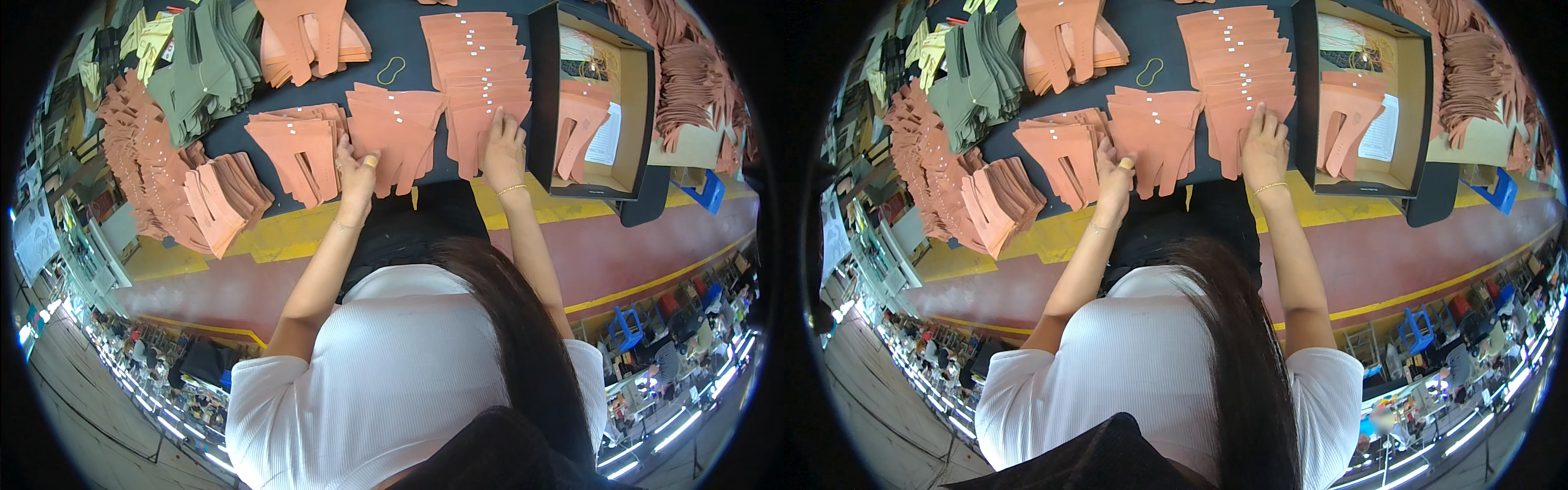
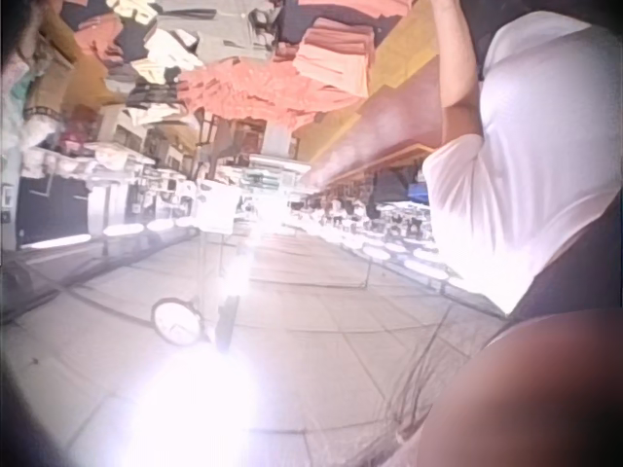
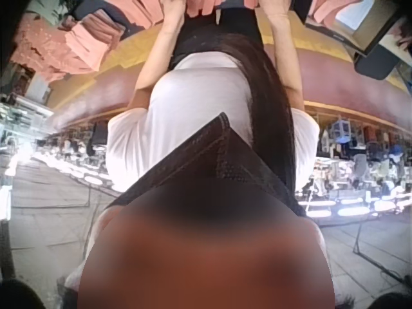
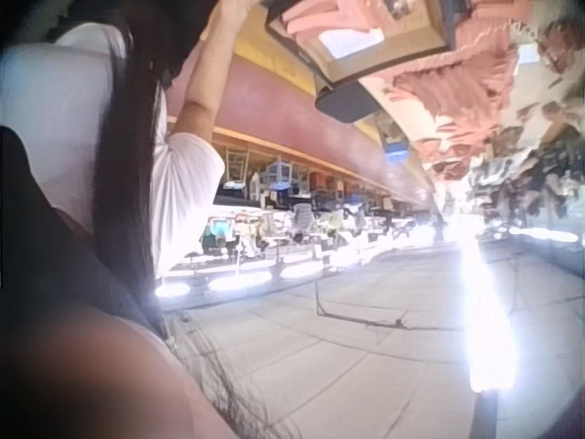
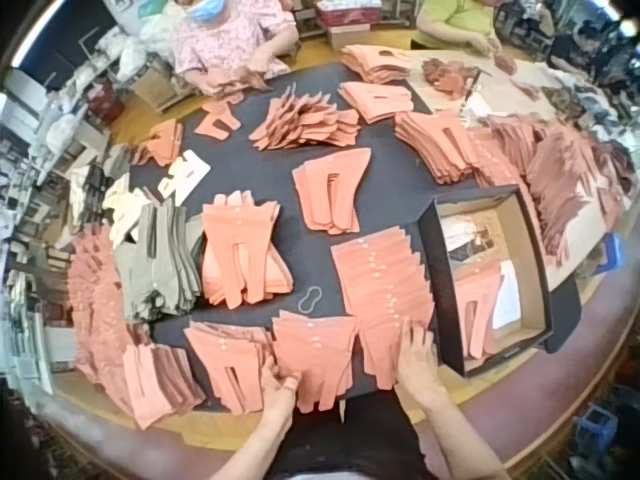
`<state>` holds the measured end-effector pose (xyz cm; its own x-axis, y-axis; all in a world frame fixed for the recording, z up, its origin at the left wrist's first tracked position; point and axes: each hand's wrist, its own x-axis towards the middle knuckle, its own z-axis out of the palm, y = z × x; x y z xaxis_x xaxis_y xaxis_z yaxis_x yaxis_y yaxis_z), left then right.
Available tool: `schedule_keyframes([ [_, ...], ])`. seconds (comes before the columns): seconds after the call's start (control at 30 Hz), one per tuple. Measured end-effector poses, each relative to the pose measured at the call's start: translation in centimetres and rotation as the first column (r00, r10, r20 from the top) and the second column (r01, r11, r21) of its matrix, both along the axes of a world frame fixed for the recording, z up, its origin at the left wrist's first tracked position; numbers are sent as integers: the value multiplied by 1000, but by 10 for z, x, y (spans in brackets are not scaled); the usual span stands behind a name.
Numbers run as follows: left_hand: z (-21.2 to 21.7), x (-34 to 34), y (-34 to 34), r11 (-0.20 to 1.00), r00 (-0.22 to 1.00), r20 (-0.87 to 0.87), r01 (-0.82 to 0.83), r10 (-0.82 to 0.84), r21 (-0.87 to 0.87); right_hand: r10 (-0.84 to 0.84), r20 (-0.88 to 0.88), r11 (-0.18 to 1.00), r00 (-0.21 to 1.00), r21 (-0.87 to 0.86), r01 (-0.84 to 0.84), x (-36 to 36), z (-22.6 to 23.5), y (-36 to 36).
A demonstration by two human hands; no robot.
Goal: The person repeatedly picks up pink fabric pieces from a table, aligns them, and stacks them into neat piles. The person occasionally moves stacks to different positions on the table and continues stacking more pieces.
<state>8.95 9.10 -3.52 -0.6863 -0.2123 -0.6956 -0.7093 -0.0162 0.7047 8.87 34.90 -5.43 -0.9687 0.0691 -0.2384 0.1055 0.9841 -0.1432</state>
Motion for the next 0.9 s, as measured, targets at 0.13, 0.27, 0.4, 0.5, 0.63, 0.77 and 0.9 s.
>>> schedule_keyframes([
  [0.13, -13, 0, 0, 997, 999, -38, 8, -11, -73, 6, 2, 1000, 1000, 3, -7, 1, -3, 1],
  [0.27, -19, 6, 7, 951, 988, -82, 102, -131, -294, 10, 10, 1000, 1000, -12, -10, 1, -4, 2],
  [0.4, -9, 4, 14, 941, 945, -257, 113, -200, -318, -4, 9, 1000, 1000, -19, 4, 1, -3, 0],
  [0.5, 11, -9, 13, 856, 848, -254, 358, -465, -373, -31, 30, 998, 999, -45, 33, 0, -1, -1],
  [0.63, 57, -31, 16, 744, 713, -248, 557, -656, -368, -48, 65, 996, 997, -78, 53, 0, 0, -1],
  [0.77, 108, -70, -3, 764, 712, -282, 568, -642, -306, -20, 2, 999, 1000, -38, 20, 1, -2, 0],
  [0.9, 132, -139, -45, 864, 713, -490, 438, -502, -248, -30, 9, 999, 1000, -41, 30, 2, -3, 0],
])
